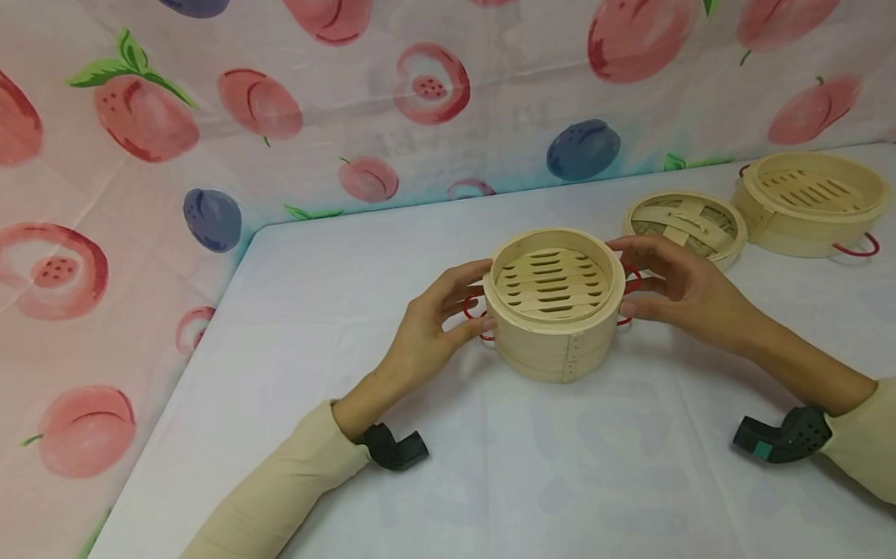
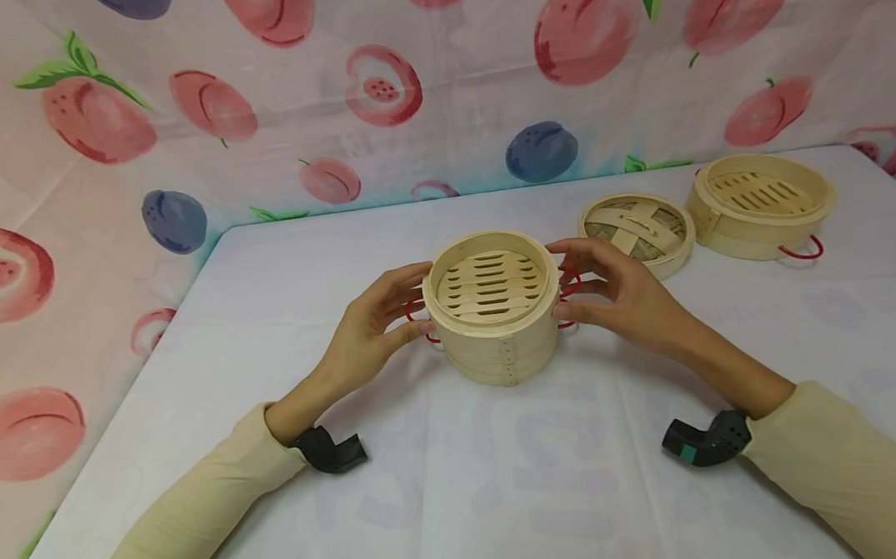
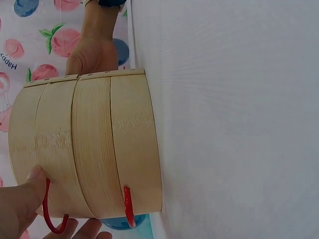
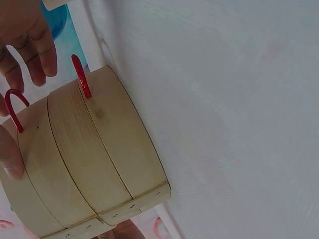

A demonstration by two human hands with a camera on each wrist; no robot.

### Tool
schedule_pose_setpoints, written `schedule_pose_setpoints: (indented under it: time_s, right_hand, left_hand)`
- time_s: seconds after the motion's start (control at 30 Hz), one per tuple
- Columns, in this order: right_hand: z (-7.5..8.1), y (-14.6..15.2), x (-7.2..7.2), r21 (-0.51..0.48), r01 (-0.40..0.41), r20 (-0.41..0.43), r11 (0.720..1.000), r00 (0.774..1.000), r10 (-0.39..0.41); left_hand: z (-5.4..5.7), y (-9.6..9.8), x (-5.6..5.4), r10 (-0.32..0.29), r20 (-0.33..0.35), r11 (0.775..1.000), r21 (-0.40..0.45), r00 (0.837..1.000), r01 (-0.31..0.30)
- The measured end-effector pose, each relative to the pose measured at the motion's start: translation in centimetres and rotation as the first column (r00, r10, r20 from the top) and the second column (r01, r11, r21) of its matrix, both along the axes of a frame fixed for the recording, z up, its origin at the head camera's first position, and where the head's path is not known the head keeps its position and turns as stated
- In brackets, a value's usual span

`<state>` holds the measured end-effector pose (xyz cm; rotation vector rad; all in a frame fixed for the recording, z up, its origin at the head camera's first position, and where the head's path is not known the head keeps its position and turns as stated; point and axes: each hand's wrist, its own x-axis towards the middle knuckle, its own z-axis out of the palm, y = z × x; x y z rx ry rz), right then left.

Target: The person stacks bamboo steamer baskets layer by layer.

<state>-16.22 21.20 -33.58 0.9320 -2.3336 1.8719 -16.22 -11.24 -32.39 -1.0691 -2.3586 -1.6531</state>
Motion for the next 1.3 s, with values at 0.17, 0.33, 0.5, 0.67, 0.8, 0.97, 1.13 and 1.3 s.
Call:
schedule_pose_setpoints:
  time_s: [0.17,0.33,0.5,0.67,0.8,0.97,1.13,1.3]
  right_hand:
    - [0.04,-0.05,0.04,-0.011,-0.009,-0.001,1.0,1.0,0.009]
    - [0.08,-0.13,0.02,-0.035,-0.033,-0.008,0.999,0.999,0.032]
    - [0.01,-0.13,-0.1,-0.06,-0.058,-0.011,0.997,0.998,0.057]
    - [-0.06,-0.08,-0.14,-0.048,-0.047,-0.017,0.998,0.999,0.047]
    - [-0.03,-0.16,-0.17,-0.055,-0.052,-0.024,0.997,0.998,0.051]
    - [-0.06,-0.23,-0.12,-0.062,-0.054,-0.027,0.997,0.998,0.052]
    - [-0.19,-0.21,-0.17,-0.067,-0.052,-0.029,0.996,0.998,0.05]
    - [-0.18,-0.19,-0.22,-0.07,-0.056,-0.034,0.996,0.998,0.053]
  left_hand:
    - [-0.09,0.0,-0.12,-0.009,-0.004,1.0,0.013,1.0,0.009]
    - [-0.19,-0.03,-0.17,-0.02,-0.003,0.999,0.029,1.0,0.02]
    - [-0.31,-0.02,-0.25,-0.032,-0.005,0.998,0.051,0.999,0.033]
    - [-0.4,0.01,-0.33,-0.037,-0.004,0.997,0.062,0.999,0.038]
    - [-0.49,0.01,-0.36,-0.033,-0.001,0.998,0.061,0.999,0.033]
    - [-0.65,0.04,-0.38,-0.034,-0.005,0.997,0.067,0.999,0.034]
    - [-0.77,0.08,-0.38,-0.042,0.001,0.996,0.084,0.999,0.041]
    - [-0.81,0.12,-0.35,-0.051,0.017,0.994,0.094,0.999,0.05]
